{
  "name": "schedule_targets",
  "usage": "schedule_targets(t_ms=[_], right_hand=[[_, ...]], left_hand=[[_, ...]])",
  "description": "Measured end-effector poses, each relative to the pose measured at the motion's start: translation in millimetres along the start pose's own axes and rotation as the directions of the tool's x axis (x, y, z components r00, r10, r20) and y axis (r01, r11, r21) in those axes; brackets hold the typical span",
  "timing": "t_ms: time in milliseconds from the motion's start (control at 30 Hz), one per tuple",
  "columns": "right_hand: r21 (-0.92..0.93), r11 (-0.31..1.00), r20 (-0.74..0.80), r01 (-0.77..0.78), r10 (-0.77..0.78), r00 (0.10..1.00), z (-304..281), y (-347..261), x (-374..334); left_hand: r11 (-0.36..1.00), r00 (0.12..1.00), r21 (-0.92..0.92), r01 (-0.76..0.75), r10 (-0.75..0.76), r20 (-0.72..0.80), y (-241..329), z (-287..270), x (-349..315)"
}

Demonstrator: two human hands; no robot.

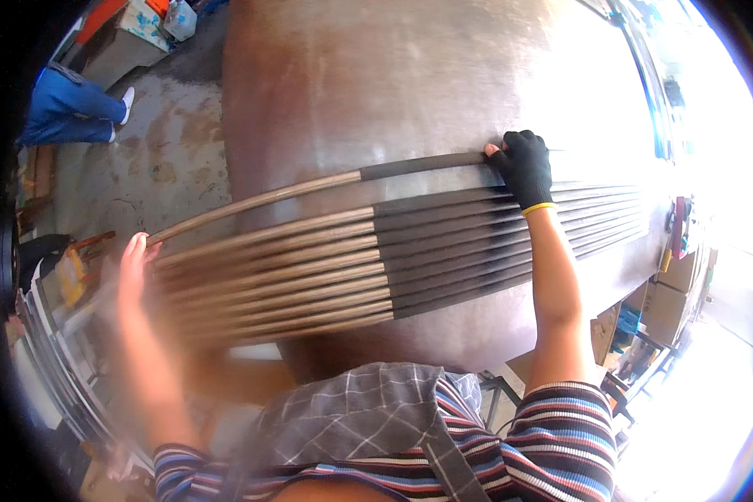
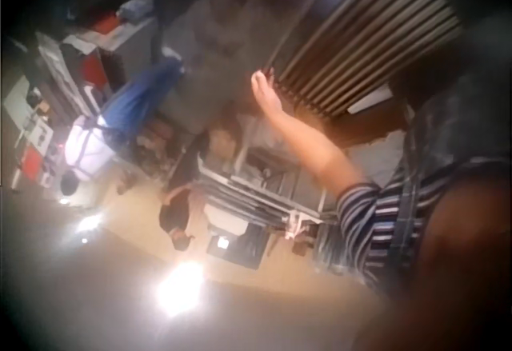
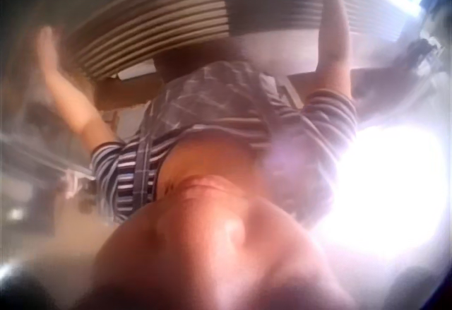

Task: The person applies a dark finish to a stack of curved wooden slats using a brush, then places a protective sheet over the treated area. The task occurs in a workshop with visible tools and materials.

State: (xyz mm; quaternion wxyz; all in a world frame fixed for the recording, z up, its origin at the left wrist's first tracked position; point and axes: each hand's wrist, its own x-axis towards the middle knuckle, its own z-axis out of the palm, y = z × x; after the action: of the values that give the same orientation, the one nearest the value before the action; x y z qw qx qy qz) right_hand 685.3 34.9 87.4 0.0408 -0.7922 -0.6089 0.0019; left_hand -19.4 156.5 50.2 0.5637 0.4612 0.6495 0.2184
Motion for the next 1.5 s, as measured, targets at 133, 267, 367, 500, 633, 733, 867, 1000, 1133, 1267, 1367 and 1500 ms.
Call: schedule_targets(t_ms=[133,267,367,500,633,733,867,1000,1133,1267,1367,1500], right_hand=[[0.036,0.999,0.001,0.0,0.0,1.0,1,6,-13],[0.06,0.997,0.002,-0.042,0.042,0.999,-5,3,-23],[0.049,0.999,-0.056,-0.025,0.028,0.998,0,8,-31],[-0.004,0.961,0.225,-0.277,0.27,0.936,-8,4,-33],[0.084,0.982,0.033,-0.168,0.166,0.986,-41,-22,-33],[0.183,0.948,0.043,-0.262,0.259,0.965,-37,-1,-57],[0.221,0.958,-0.078,-0.182,0.203,0.976,-23,-27,-69],[0.314,0.941,-0.307,-0.127,0.227,0.924,-26,-41,-213],[0.237,0.892,-0.258,-0.384,0.439,0.861,0,-36,-354],[0.168,0.908,-0.252,-0.383,0.415,0.874,0,-18,-394],[0.192,0.907,-0.252,-0.374,0.414,0.875,-2,-11,-394],[0.269,0.895,-0.236,-0.356,0.42,0.876,-1,-5,-398]], left_hand=[[0.998,1.0,0.064,0.004,-0.005,0.015,0,-1,-5],[0.995,0.996,0.035,0.09,-0.09,-0.014,7,5,-16],[0.972,0.999,0.235,0.018,-0.007,-0.047,4,-4,-12],[0.63,0.995,0.77,0.098,-0.065,-0.073,89,44,-51],[0.941,0.997,0.337,0.001,0.025,-0.073,-2,-14,-25],[0.911,0.998,0.412,0.007,0.017,-0.055,56,34,-37],[0.575,0.894,0.815,-0.072,0.4,-0.203,23,11,-19],[0.416,0.781,0.862,-0.291,0.624,-0.037,102,164,-132],[0.437,0.698,0.731,-0.524,0.713,0.074,59,259,-188],[0.227,0.426,0.504,-0.834,0.845,0.324,22,360,-235],[0.194,0.401,0.399,-0.896,0.738,0.542,8,411,-271],[0.162,0.402,0.412,-0.897,0.687,0.606,5,471,-292]])
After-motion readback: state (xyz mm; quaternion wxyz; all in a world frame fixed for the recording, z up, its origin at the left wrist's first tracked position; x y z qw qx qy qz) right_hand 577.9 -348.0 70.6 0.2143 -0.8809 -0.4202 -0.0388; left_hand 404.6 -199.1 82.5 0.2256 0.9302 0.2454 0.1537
